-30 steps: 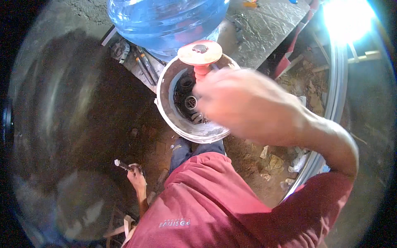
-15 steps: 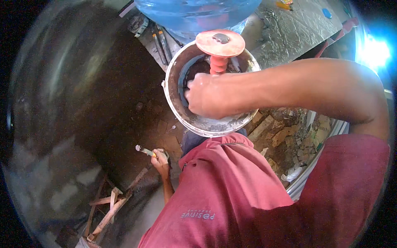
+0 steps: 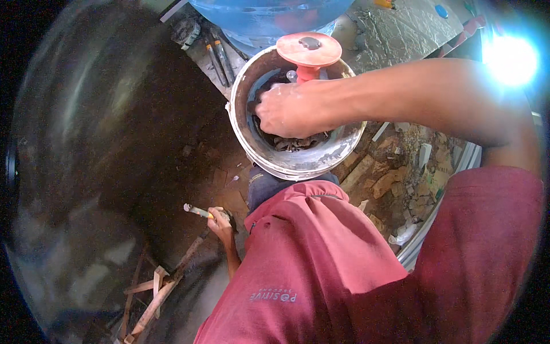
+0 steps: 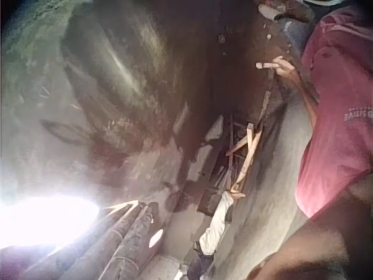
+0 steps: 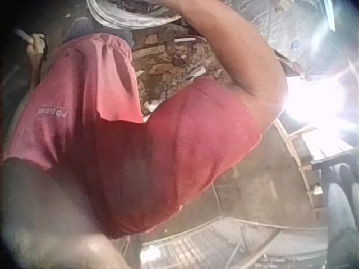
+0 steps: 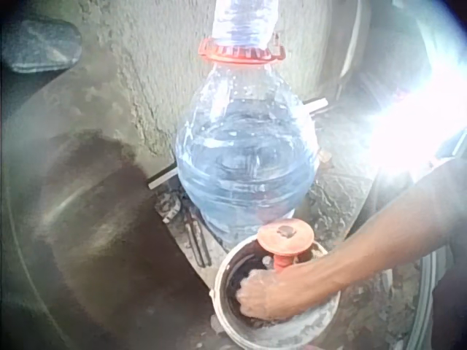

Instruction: The person picks up a metal stud, cuts into its sides using shears, and bends it by hand. They then hold the stud against a wall while another person works on it, before returning to a bucket to retrieve a hammer and nails.

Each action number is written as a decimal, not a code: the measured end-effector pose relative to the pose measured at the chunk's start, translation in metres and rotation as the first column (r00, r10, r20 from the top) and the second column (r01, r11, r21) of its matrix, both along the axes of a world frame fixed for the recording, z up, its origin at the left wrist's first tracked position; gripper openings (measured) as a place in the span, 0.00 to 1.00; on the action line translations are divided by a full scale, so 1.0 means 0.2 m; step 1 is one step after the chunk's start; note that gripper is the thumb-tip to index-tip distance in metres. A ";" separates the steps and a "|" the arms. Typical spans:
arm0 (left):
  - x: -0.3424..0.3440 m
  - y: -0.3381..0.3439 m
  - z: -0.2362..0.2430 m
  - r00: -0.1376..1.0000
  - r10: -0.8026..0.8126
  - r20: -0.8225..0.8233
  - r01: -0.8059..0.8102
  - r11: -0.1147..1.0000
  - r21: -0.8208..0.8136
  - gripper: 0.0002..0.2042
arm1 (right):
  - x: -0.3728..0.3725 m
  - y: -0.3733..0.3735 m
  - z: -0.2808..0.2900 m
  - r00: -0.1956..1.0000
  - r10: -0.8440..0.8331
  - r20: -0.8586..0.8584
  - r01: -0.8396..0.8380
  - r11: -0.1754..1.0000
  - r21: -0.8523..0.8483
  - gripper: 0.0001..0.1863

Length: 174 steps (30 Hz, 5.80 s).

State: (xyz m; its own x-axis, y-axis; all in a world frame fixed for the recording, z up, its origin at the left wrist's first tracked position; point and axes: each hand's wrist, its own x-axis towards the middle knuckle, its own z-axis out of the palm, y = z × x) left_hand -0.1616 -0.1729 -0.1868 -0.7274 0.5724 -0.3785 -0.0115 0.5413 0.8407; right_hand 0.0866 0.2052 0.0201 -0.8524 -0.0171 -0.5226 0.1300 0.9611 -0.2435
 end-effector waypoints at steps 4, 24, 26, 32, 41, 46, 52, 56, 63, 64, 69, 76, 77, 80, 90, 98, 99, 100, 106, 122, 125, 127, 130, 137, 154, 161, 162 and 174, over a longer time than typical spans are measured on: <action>-0.07 0.02 -0.03 1.000 -0.017 0.026 0.016 0.999 0.030 0.19 | 0.20 0.01 0.15 0.983 -0.047 -0.179 0.042 0.999 -0.033 0.05; -0.13 -0.06 -0.08 0.998 0.018 0.063 -0.021 0.998 0.056 0.20 | -0.04 -0.06 -0.03 0.890 -0.455 -0.013 0.450 0.884 -0.130 0.06; -0.10 -0.08 -0.09 0.992 0.094 0.080 -0.093 0.996 -0.016 0.22 | -0.05 -0.09 -0.07 0.880 -0.475 0.010 0.474 0.877 -0.078 0.06; -0.12 -0.15 -0.30 0.957 0.223 0.187 -0.222 0.975 -0.026 0.27 | 0.00 -0.09 -0.10 0.941 -0.256 -0.220 0.279 0.957 0.080 0.06; -0.34 -0.04 -0.35 0.930 0.239 0.278 -0.254 0.967 0.018 0.26 | 0.02 -0.11 -0.17 0.847 -0.497 -0.188 0.515 0.856 0.057 0.07; -0.40 -0.10 -0.26 0.962 0.249 0.109 -0.249 0.968 -0.012 0.30 | 0.07 -0.05 -0.03 0.737 -0.676 -0.019 0.675 0.737 -0.041 0.11; -0.41 -0.31 -0.14 0.955 0.292 0.044 -0.285 0.951 -0.123 0.27 | 0.13 -0.06 0.08 0.733 -0.676 -0.078 0.666 0.736 -0.121 0.05; -0.24 -0.27 0.00 0.937 0.240 -0.252 -0.292 0.936 -0.194 0.26 | 0.13 -0.03 0.03 0.778 -0.610 -0.154 0.578 0.789 -0.206 0.03; -0.22 -0.31 -0.09 0.949 0.059 -0.311 -0.168 0.926 -0.337 0.31 | 0.04 0.00 0.01 0.678 -0.681 -0.277 0.623 0.732 -0.275 0.04; -0.22 -0.30 -0.12 0.960 0.032 -0.277 -0.125 0.937 -0.326 0.32 | 0.02 0.00 0.01 0.681 -0.731 -0.053 0.704 0.672 -0.229 0.05; -0.27 -0.22 -0.26 0.993 0.109 -0.052 -0.115 0.984 -0.136 0.28 | -0.11 -0.01 -0.09 0.650 -0.743 0.156 0.756 0.653 -0.038 0.10; -0.41 -0.13 -0.48 0.987 0.124 0.098 -0.113 0.987 -0.110 0.27 | -0.09 -0.10 -0.36 0.520 -0.853 -0.043 0.853 0.516 0.080 0.08; -0.41 -0.10 -0.44 0.990 0.111 0.083 -0.099 0.986 -0.134 0.28 | -0.08 -0.14 -0.33 0.470 -0.859 -0.204 0.879 0.476 0.021 0.06; -0.50 -0.10 -0.57 0.969 0.199 0.149 -0.171 0.968 -0.182 0.29 | -0.06 -0.20 -0.35 0.452 -0.713 -0.536 0.872 0.480 0.096 0.08; -0.72 -0.21 -0.58 0.954 0.294 0.053 -0.278 0.938 -0.207 0.33 | 0.01 -0.20 -0.10 0.394 -0.865 -0.312 0.906 0.423 -0.028 0.18; -0.68 0.01 -0.30 0.936 0.326 0.134 -0.316 0.944 -0.092 0.27 | 0.11 -0.31 0.26 -0.206 -0.976 -0.077 0.730 -0.101 -0.676 0.08; -0.65 0.06 -0.25 0.952 0.277 0.132 -0.279 0.960 -0.010 0.27 | 0.14 -0.33 0.25 -0.211 -0.974 -0.077 0.719 -0.101 -0.688 0.08; -0.62 0.10 -0.20 0.964 0.232 0.128 -0.242 0.968 0.068 0.27 | 0.15 -0.34 0.24 -0.258 -0.957 -0.137 0.644 -0.064 -0.762 0.09; -0.37 0.33 0.04 0.992 0.083 -0.090 -0.075 0.993 0.089 0.24 | 0.27 -0.48 0.22 -0.399 -0.906 -0.138 0.399 -0.036 -0.916 0.11; -0.15 0.05 0.00 0.973 0.232 0.009 -0.232 0.973 0.008 0.25 | 0.37 -0.16 0.38 0.148 -0.694 -0.705 0.512 0.663 -0.545 0.09; -0.13 0.02 0.00 0.967 0.251 0.038 -0.251 0.968 0.007 0.25 | 0.29 -0.11 0.28 0.576 -0.379 -0.724 0.408 0.901 -0.147 0.16; -0.11 0.02 -0.01 0.971 0.238 0.023 -0.237 0.971 -0.036 0.25 | 0.18 -0.10 0.32 0.739 -0.404 -0.539 0.385 0.910 -0.153 0.15; -0.11 0.00 -0.05 0.978 0.204 0.033 -0.203 0.978 -0.044 0.28 | 0.11 -0.11 0.30 0.926 -0.352 -0.135 0.336 0.933 -0.128 0.13; -0.16 -0.18 -0.27 0.961 0.262 0.093 -0.252 0.962 -0.110 0.32 | -0.04 -0.07 0.01 0.943 -0.315 -0.103 0.305 0.946 -0.106 0.07; -0.25 0.01 -0.16 0.976 0.219 0.015 -0.211 0.955 -0.210 0.31 | 0.26 -0.14 0.35 0.612 -0.702 -0.364 0.629 0.711 -0.314 0.03; -0.24 0.04 -0.16 0.982 0.186 0.034 -0.179 0.973 -0.148 0.29 | 0.41 -0.21 0.43 0.230 -0.923 -0.309 0.650 0.382 -0.657 0.03; -0.24 0.04 -0.17 0.985 0.172 0.028 -0.167 0.978 -0.127 0.28 | 0.42 -0.23 0.43 0.087 -0.984 -0.155 0.556 0.177 -0.812 0.02; -0.36 0.05 -0.19 0.984 0.172 0.044 -0.158 0.961 -0.225 0.29 | 0.39 -0.36 0.44 -0.116 -0.892 0.437 0.316 -0.451 -0.835 0.10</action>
State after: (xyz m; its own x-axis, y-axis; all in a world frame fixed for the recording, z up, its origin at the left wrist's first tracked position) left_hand -0.2328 -0.1622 -0.2251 -0.7755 0.3439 -0.5294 -0.1654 0.6987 0.6960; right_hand 0.1645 0.1334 0.1073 -0.3982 0.7464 -0.5332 0.0594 -0.5591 -0.8270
